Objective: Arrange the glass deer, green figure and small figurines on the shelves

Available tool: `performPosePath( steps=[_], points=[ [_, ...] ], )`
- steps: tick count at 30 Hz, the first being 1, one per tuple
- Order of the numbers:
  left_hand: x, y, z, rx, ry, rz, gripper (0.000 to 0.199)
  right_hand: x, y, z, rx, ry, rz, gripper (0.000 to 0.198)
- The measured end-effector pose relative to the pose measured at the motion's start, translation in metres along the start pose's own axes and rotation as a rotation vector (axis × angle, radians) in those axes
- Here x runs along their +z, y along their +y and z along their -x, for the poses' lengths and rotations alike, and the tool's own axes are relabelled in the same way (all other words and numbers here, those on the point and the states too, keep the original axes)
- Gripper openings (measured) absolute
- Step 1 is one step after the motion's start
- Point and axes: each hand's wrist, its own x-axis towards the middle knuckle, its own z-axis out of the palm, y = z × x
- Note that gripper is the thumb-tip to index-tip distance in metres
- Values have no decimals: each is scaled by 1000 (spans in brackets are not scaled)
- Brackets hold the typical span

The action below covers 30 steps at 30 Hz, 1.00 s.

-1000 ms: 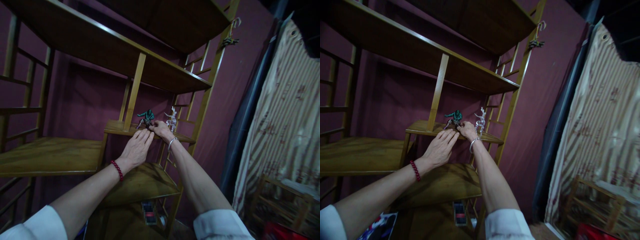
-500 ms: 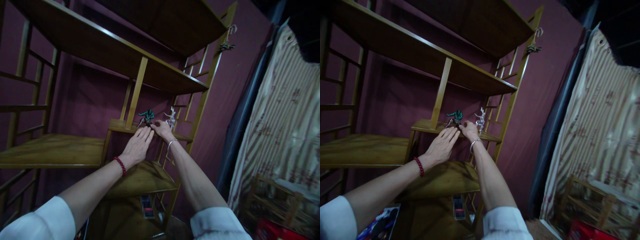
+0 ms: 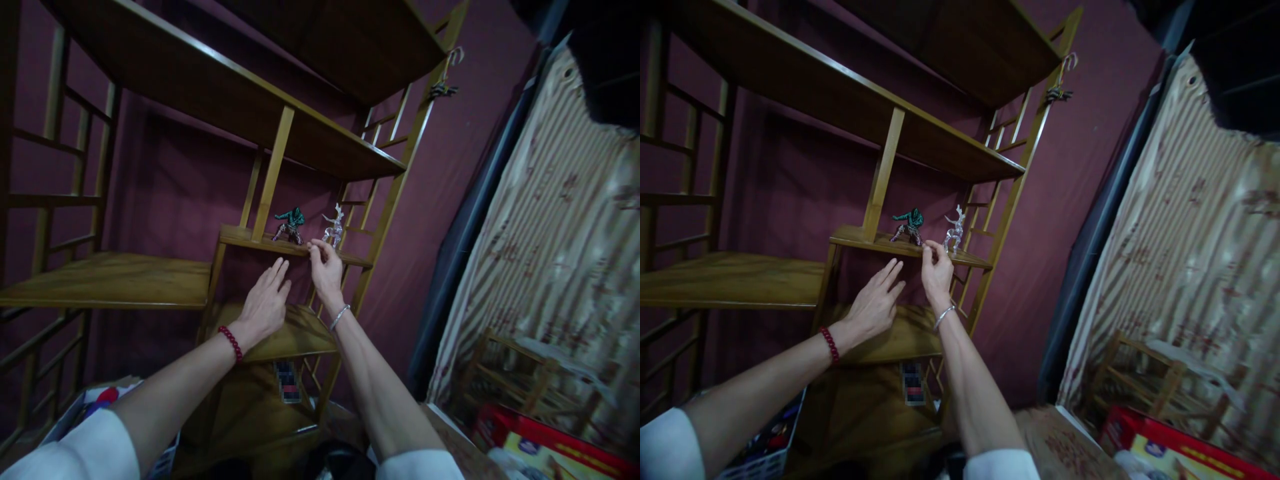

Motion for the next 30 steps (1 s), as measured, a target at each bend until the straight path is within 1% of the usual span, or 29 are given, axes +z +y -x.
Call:
performPosePath(
  steps=[3, 6, 8, 10, 13, 15, 20, 24, 27, 30],
  points=[
    [4, 3, 22, -22, -33, 79, 36, 4, -12, 45, 59, -12, -82, 29],
    [8, 2, 47, -20, -66, 146, 32, 14, -16, 96, 138, -105, -111, 27],
    [13, 2, 65, -50, -98, 171, 36, 21, -14, 128, 198, -158, -122, 23],
    [18, 2, 84, -104, -153, 191, 35, 29, -10, 157, 246, -187, -157, 22],
    [22, 6, 114, -176, -242, 225, 34, 37, -6, 196, 258, -184, -156, 23],
    [24, 9, 136, -194, -288, 260, 35, 40, -5, 221, 270, -198, -140, 23],
    [31, 18, 191, -262, -430, 333, 32, 47, 2, 283, 376, -230, -135, 25],
    [41, 21, 228, -312, -491, 354, 30, 55, 9, 320, 459, -298, -90, 24],
    [45, 22, 247, -349, -527, 342, 27, 61, 10, 336, 491, -340, -61, 24],
    [46, 21, 259, -378, -547, 349, 27, 66, 10, 346, 521, -369, -30, 25]
  ],
)
